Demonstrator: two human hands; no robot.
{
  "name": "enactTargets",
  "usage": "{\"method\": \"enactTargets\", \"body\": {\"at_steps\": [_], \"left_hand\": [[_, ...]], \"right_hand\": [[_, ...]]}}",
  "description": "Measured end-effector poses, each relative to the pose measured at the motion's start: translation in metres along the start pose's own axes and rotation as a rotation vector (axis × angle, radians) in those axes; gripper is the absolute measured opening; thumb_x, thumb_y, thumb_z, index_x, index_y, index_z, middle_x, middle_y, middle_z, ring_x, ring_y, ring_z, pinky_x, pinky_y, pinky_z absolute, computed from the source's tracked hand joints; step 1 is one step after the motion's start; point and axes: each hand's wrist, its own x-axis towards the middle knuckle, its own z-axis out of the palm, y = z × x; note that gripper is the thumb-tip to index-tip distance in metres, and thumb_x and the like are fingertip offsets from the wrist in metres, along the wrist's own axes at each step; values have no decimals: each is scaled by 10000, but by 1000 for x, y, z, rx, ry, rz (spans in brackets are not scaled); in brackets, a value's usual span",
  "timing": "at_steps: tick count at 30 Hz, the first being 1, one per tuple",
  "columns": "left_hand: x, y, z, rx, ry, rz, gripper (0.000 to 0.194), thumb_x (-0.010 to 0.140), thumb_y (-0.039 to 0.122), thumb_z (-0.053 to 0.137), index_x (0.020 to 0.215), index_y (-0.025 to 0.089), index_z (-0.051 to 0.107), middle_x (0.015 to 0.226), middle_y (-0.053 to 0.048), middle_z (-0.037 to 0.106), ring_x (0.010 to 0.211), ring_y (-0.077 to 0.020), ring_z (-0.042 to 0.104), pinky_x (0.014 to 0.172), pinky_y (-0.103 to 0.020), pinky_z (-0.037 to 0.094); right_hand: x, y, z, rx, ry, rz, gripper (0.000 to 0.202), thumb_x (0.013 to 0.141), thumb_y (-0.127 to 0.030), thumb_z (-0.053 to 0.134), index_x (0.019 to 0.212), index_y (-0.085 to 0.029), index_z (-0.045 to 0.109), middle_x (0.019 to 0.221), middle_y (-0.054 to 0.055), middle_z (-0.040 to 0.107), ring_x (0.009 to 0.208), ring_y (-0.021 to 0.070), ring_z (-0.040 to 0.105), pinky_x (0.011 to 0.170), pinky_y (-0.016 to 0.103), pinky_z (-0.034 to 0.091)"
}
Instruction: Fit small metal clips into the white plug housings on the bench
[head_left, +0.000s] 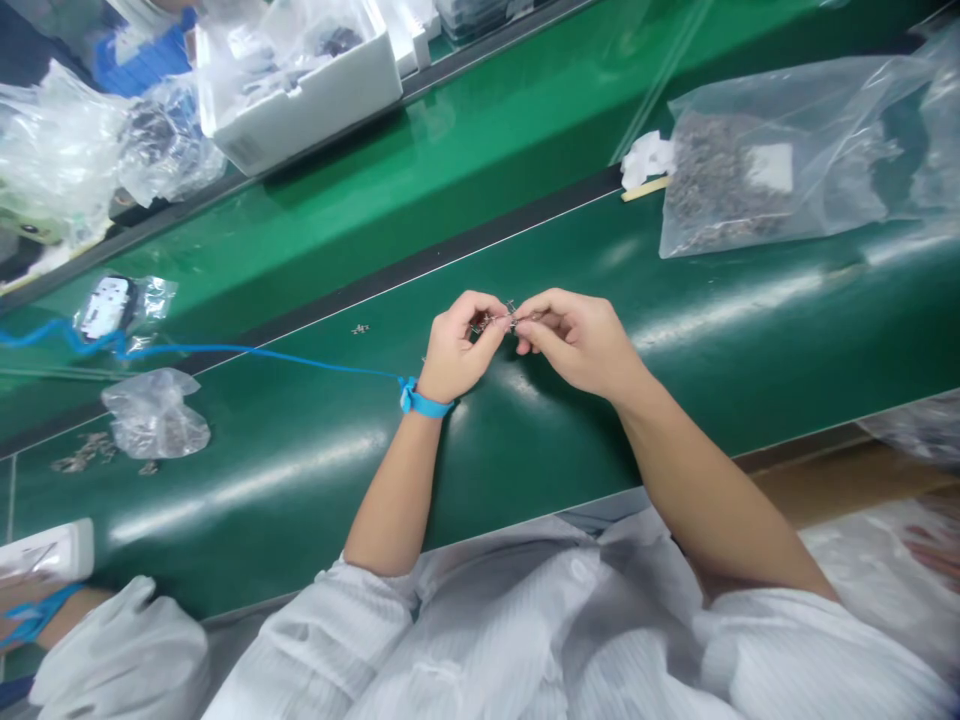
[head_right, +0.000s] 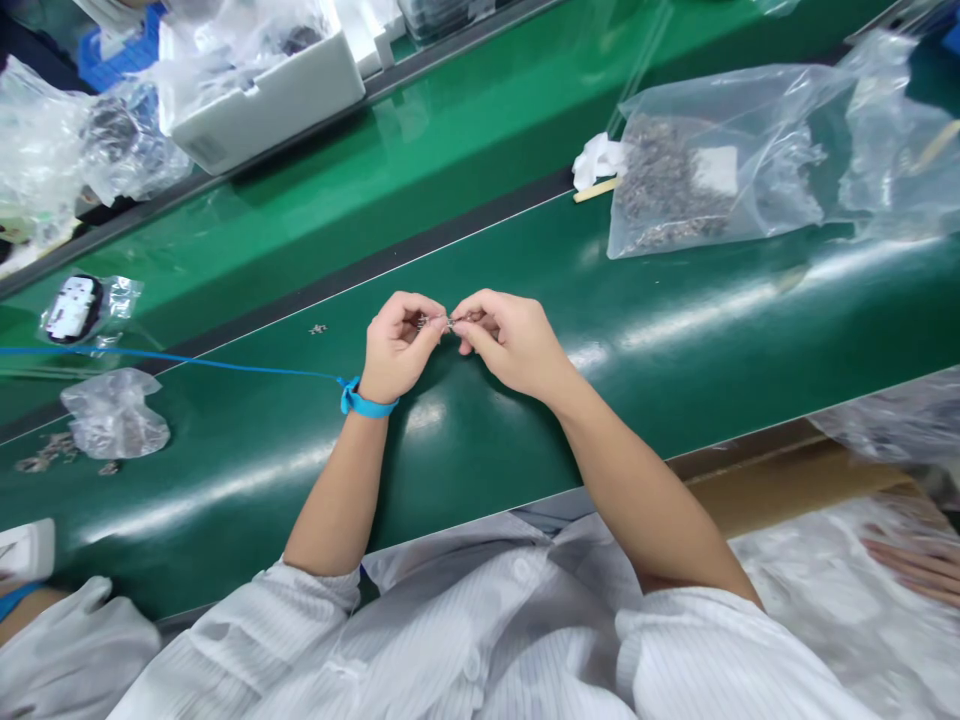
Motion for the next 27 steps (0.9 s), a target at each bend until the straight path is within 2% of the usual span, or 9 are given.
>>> {"method": "enactTargets", "body": {"at_steps": [3,6,10,13,16,19,23,25,27], "left_hand": [[1,0,-1,-205,-5,-77,218,945,428,603,935,220,538,853,-1,624,743,-116,626,672,-270,503],[2,-2,-1,-322,-25,-100,231,926,419,636,913,217,525,805,12,615,712,-107,627,645,-251,497],[2,-4,-2,-198,-14,-57,165,944,354,608,906,206,545,811,11,607,728,-106,607,670,-248,487],[2,-5,-4,26,-4,102,71,956,250,564,903,203,567,827,9,617,747,-111,582,704,-259,469],[2,-5,-4,205,-13,304,101,975,171,487,925,202,568,869,-10,651,820,-129,599,772,-287,460],[1,-3,-3,328,-40,451,169,991,148,408,952,199,565,916,-38,673,872,-155,616,829,-328,455],[0,0,-1,417,-95,575,188,982,138,403,934,204,572,908,-47,681,851,-171,623,819,-350,457],[0,1,1,418,-92,576,176,979,146,417,917,210,569,887,-38,679,832,-171,622,810,-356,459],[-1,0,3,383,-41,515,167,986,159,421,914,210,563,874,-34,677,826,-166,623,807,-352,466]], "right_hand": [[-1,2,1,-108,64,-196,78,915,-245,591,940,-213,658,895,37,702,733,155,681,670,289,546],[-1,7,2,-371,111,-413,107,926,-192,548,952,-226,645,884,35,711,782,167,674,715,305,550],[-2,14,4,-706,120,-497,121,935,-175,510,911,-205,625,876,66,708,794,187,656,703,307,525],[-2,13,5,-744,112,-439,143,926,-188,498,867,-195,627,798,59,679,722,180,621,634,298,478],[-1,8,5,-558,87,-302,150,880,-209,529,767,-193,627,666,19,615,625,150,560,585,281,426],[2,2,0,-142,5,48,151,814,-243,593,677,-185,622,577,-3,567,527,115,488,492,253,358],[7,1,-10,437,-209,521,208,747,-309,670,613,-167,599,548,0,523,405,56,304,378,236,189],[7,2,-12,501,-240,524,223,742,-337,697,632,-166,605,562,1,526,410,53,301,382,235,207],[6,1,-11,353,-159,357,189,763,-338,703,699,-171,642,595,7,559,462,81,408,426,241,307]]}}
